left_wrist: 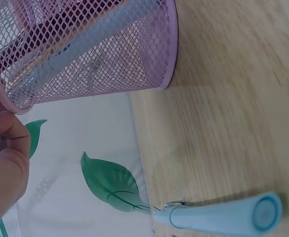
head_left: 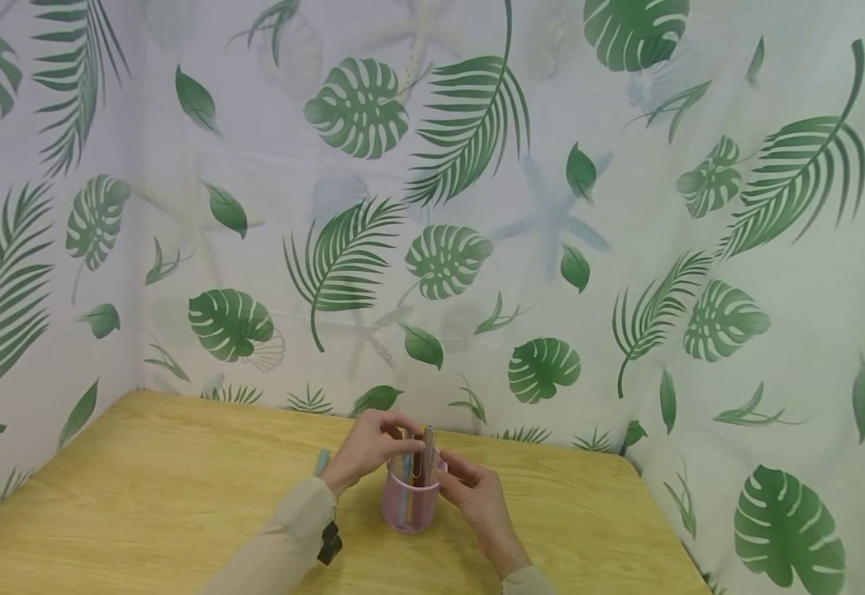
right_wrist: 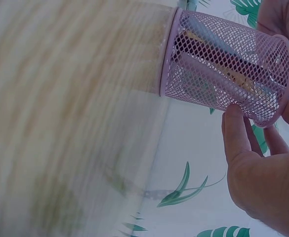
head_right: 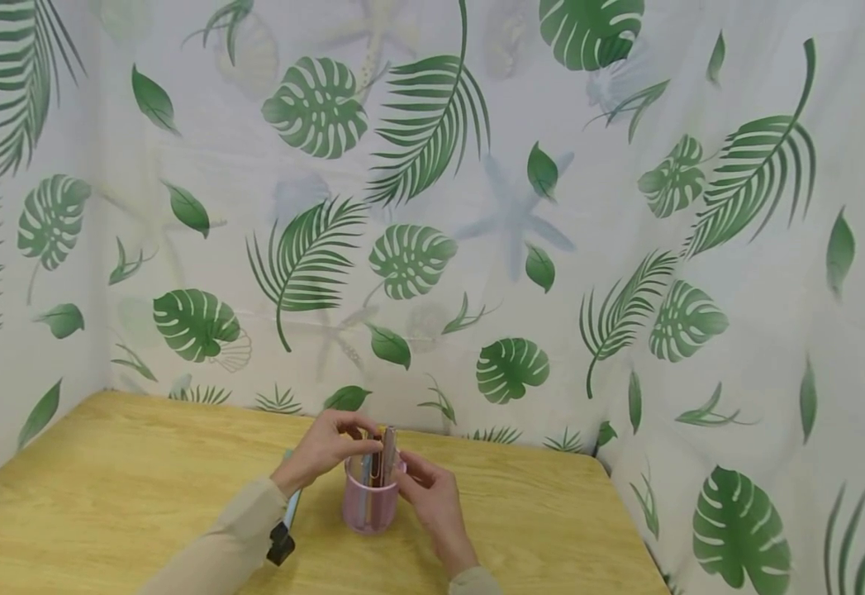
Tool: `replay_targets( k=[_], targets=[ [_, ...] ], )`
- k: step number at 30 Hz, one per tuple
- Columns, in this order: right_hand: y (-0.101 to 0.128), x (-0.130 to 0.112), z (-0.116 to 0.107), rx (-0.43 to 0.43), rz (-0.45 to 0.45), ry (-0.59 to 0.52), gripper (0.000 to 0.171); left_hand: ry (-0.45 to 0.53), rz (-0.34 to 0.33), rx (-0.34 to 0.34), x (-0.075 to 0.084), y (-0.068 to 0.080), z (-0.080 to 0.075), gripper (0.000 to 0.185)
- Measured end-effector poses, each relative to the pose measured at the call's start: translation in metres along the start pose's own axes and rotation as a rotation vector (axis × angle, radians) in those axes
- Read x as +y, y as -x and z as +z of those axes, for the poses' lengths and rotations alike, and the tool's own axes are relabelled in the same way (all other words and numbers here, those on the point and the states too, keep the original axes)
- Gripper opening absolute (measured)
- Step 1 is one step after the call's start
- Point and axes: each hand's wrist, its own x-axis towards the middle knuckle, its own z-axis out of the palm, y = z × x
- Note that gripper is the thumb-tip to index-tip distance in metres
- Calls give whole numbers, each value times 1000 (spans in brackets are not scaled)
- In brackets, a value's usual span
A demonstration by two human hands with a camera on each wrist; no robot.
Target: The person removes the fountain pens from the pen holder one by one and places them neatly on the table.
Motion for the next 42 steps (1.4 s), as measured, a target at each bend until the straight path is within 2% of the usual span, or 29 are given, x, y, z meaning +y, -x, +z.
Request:
replay_targets(
  k=[14, 28, 33, 37, 42],
  targets=[
    [2, -2, 0, 1, 14, -1, 44, 98, 9, -86, -5, 6, -6, 21],
    [-1, 3, 0, 5, 17, 6, 43, 152, -36, -134, -9, 9, -13, 27],
    [1, 0, 0, 6, 15, 22, 43, 134, -25, -128, -8, 8, -12, 26],
    [1, -2, 0, 4, 15, 23, 44, 88, -9, -91, -6, 9, -10, 24],
    [1, -1, 1, 10, 22, 12, 44, 50, -28, -48, -3, 12, -8, 30]
  ],
)
